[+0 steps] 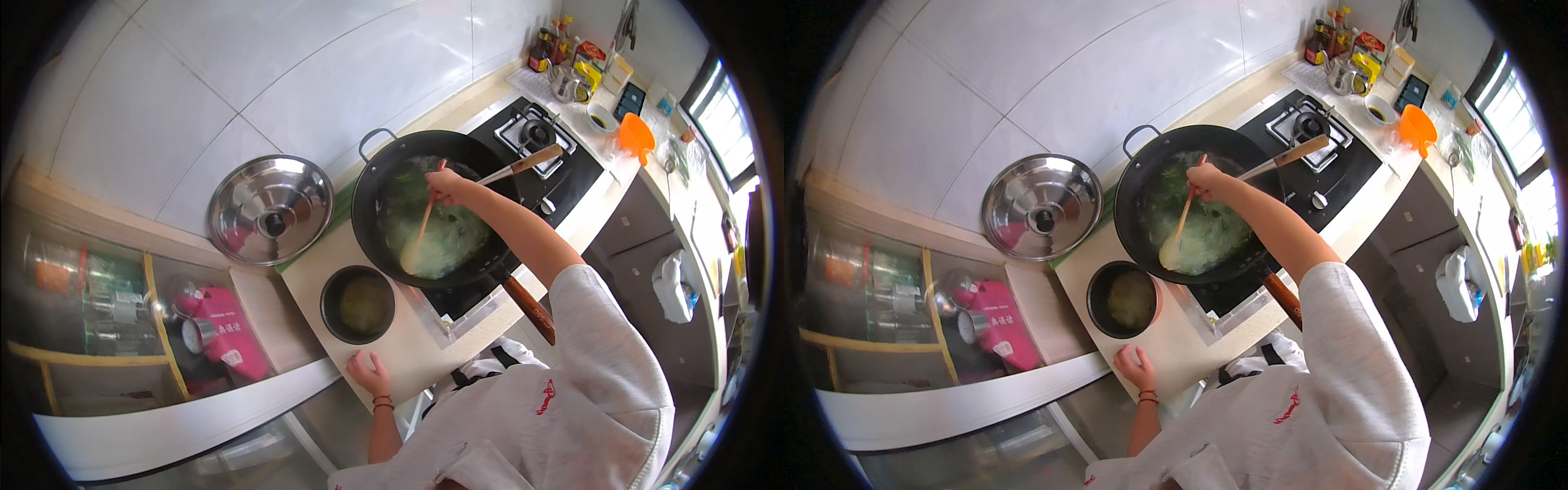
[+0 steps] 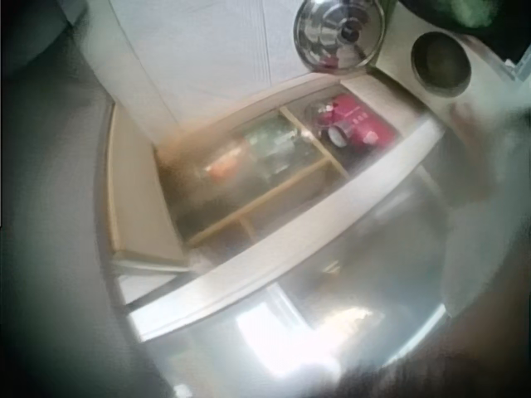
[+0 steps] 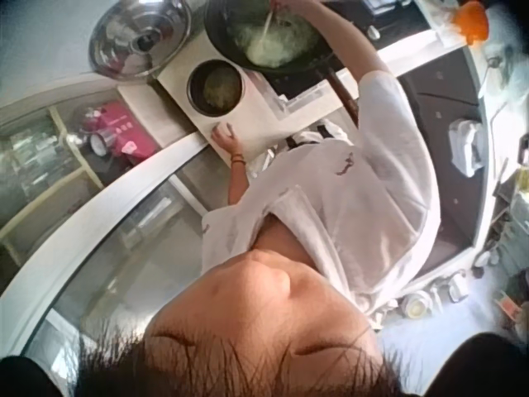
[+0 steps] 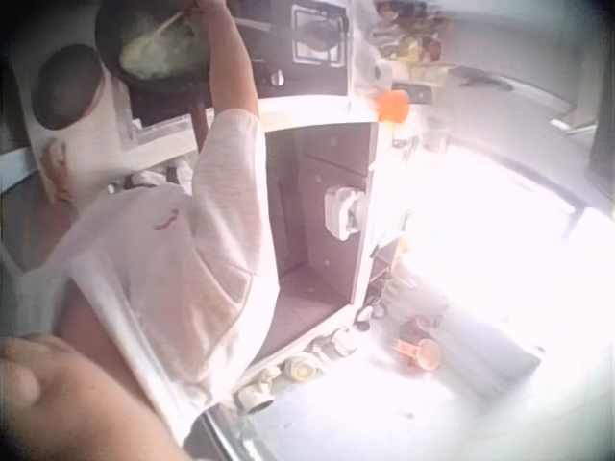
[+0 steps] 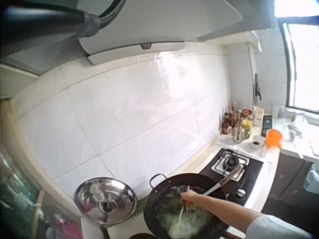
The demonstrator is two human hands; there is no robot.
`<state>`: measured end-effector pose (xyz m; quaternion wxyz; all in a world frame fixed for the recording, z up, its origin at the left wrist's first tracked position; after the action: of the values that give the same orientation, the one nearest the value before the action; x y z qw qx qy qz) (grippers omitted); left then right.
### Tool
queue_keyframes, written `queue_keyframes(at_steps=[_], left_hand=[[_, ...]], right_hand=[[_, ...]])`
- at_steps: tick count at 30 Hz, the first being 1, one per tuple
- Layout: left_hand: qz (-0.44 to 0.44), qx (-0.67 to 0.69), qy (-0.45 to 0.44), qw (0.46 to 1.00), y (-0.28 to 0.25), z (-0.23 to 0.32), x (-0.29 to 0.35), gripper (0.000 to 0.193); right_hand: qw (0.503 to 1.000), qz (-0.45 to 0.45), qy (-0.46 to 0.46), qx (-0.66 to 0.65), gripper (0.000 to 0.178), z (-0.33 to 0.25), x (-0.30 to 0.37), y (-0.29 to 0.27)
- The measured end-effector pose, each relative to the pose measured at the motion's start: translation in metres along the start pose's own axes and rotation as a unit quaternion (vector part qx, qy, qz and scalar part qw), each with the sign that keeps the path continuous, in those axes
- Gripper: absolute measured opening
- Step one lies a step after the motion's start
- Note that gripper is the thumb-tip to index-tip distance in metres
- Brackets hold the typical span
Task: The person cooks noodles and vegetables in a wok on a gas stove. They use a ladle to stir the boiling contents and then use chopsticks to transfer the cooked noodles and vegetables into a bowl.
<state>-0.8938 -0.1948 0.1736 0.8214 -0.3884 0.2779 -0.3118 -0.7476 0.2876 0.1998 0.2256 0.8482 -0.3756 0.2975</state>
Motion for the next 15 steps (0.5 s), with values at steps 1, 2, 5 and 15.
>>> queue_keyframes(at_steps=[1, 2, 5, 15], left_hand=[[0.000, -0.001, 0.001, 1.000, 0.001, 0.000, -0.003, 0.024], [-0.002, -0.001, -0.002, 1.000, 0.003, 0.000, -0.001, 0.024], [-0.008, -0.007, 0.000, 1.000, 0.003, -0.001, -0.002, 0.025], [-0.007, -0.018, 0.003, 1.000, 0.000, 0.008, -0.002, 0.026]], right_hand=[[1.000, -0.003, -0.008, -0.011, 0.030, -0.003, 0.002, 0.006], [1.000, -0.007, -0.011, -0.022, 0.033, 0.000, 0.003, 0.010], [0.996, -0.035, -0.015, -0.084, 0.032, 0.005, -0.005, 0.017], [0.925, -0.038, -0.120, -0.359, 0.032, -0.013, 0.052, 0.030]])
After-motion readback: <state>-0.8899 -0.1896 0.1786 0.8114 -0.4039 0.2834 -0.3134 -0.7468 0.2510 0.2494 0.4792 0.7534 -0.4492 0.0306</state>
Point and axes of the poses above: each hand's wrist, its own x-axis away from the middle knuckle, its own y-axis out of the palm, z = x × y, the point moved 10 cm from there along -x, towards the middle knuckle, and after that the axes turned 14 degrees about -z, right-handed, at the moved point
